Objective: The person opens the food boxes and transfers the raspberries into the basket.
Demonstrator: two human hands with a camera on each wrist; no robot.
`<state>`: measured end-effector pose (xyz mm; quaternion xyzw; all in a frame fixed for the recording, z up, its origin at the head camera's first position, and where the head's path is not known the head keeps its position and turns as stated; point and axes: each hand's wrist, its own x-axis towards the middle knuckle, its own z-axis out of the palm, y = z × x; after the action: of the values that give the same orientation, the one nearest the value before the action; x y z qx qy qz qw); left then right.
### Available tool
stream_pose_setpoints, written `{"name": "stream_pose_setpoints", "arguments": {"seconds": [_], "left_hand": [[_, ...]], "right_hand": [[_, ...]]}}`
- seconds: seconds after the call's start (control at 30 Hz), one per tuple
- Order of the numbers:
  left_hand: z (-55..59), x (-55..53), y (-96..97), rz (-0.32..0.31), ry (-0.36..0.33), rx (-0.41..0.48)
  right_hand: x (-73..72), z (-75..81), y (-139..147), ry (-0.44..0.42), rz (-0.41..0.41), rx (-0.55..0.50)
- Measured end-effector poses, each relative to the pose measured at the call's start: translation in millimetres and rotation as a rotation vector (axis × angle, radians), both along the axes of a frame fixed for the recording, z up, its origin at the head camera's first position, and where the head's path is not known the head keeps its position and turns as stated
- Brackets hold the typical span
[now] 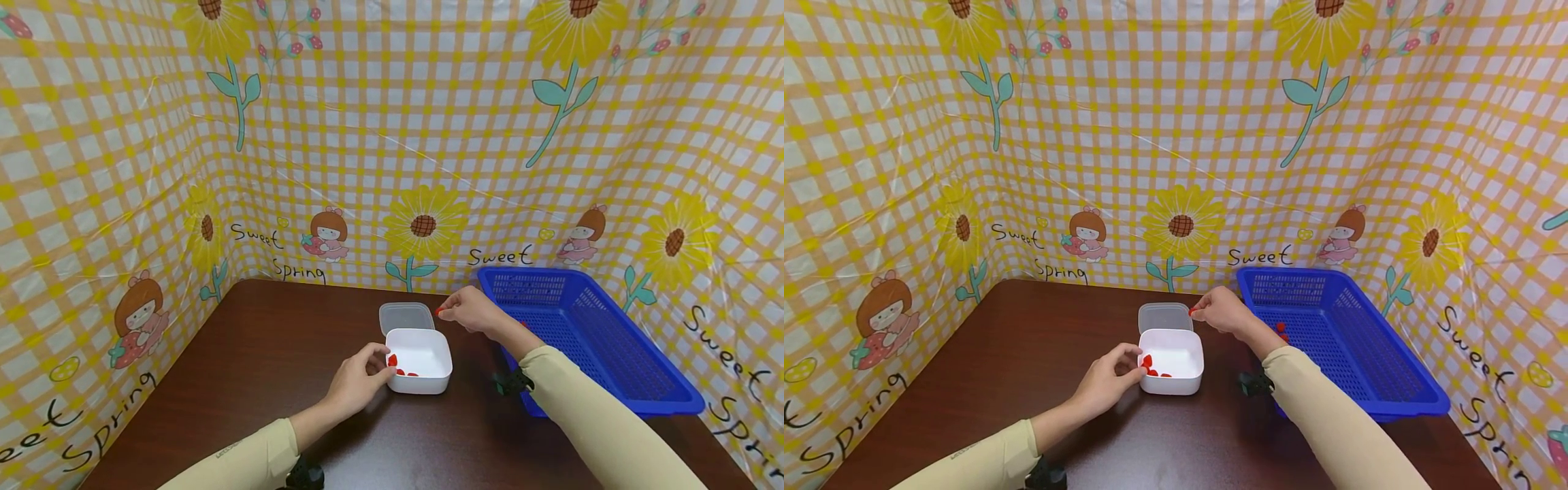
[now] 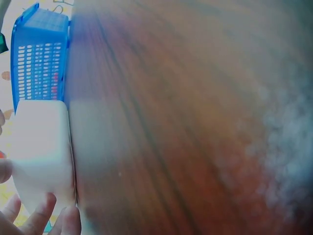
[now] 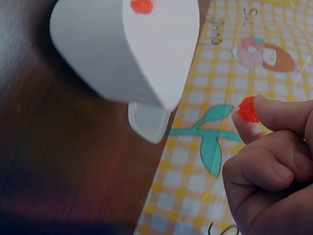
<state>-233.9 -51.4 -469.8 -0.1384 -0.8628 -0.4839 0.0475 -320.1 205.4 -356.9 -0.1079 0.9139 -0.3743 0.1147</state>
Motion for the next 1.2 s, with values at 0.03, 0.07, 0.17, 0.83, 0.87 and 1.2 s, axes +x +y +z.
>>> {"name": "stream_pose_setpoints", "arguments": {"seconds": [0.03,0.07,0.17,0.83,0.87,1.2], "left_hand": [[-0.1,-0.2,-0.2,0.002,-0.001,-0.001],[-0.2,-0.4,-0.4,0.002,0.0,-0.003],[-0.3,-0.6,-0.4,0.002,0.001,-0.007],[-1.6,-1.3,0.4,0.003,0.014,-0.01],[-1.8,-1.2,0.4,0.003,0.013,-0.011],[-0.6,-1.1,0.5,0.005,-0.001,-0.014]], "right_hand": [[-0.8,1.0,3.5,0.01,0.002,0.01],[-1.6,2.1,6.8,0.014,-0.004,0.016],[-3.5,5.9,17.7,0.021,-0.016,0.031],[-10.0,16.3,96.4,0.038,-0.075,0.103],[-10.6,15.2,100.2,0.044,-0.078,0.112],[-19.0,-0.4,136.3,0.08,-0.085,0.237]]}}
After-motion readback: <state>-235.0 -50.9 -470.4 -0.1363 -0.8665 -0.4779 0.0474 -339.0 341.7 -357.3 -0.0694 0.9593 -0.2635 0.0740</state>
